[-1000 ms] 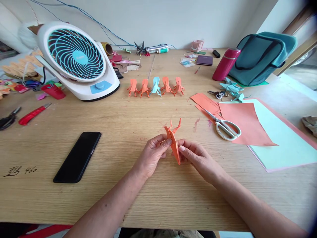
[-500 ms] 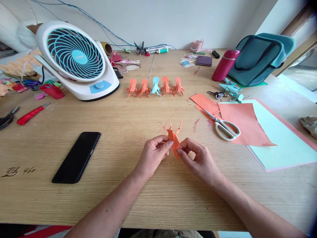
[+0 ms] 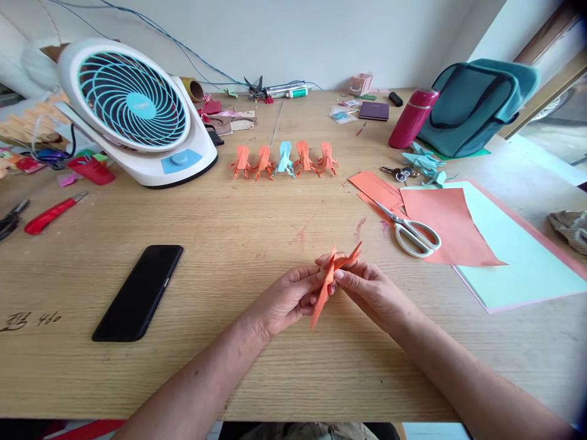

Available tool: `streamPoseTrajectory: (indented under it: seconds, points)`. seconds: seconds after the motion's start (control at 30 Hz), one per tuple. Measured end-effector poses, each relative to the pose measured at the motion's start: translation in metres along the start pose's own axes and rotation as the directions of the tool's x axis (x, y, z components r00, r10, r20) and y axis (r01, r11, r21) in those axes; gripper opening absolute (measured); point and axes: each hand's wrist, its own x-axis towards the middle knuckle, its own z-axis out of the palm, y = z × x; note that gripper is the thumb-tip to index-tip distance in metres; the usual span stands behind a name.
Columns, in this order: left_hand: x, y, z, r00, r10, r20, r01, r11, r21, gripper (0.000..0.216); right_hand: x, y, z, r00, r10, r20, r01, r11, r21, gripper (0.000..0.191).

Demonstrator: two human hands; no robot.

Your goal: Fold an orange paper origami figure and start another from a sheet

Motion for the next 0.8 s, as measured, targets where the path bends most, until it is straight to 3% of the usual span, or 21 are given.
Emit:
streamPoseTrajectory:
  seconds: [0.23,0.5,0.8]
  points:
    - [-0.001,0.007,-0.001,0.983,0.177,-0.051,-0.159,0.954,0.253,0.038,0.003,-0.005,-0.009,0.992,-0.059,-0.115,0.056,0.998,-0.029,0.019]
    - [0.002,0.005,-0.005,0.942,0.333,-0.049,-0.273,0.839,0.471,0.032,0.006,-0.008,-0.008,0.984,-0.084,-0.16,0.063,0.989,-0.132,0.031]
    - [0.006,0.0,-0.007,0.963,0.243,-0.113,-0.159,0.858,0.489,0.038,0.003,0.002,-0.008,0.989,-0.112,-0.097,0.085,0.965,-0.249,0.03]
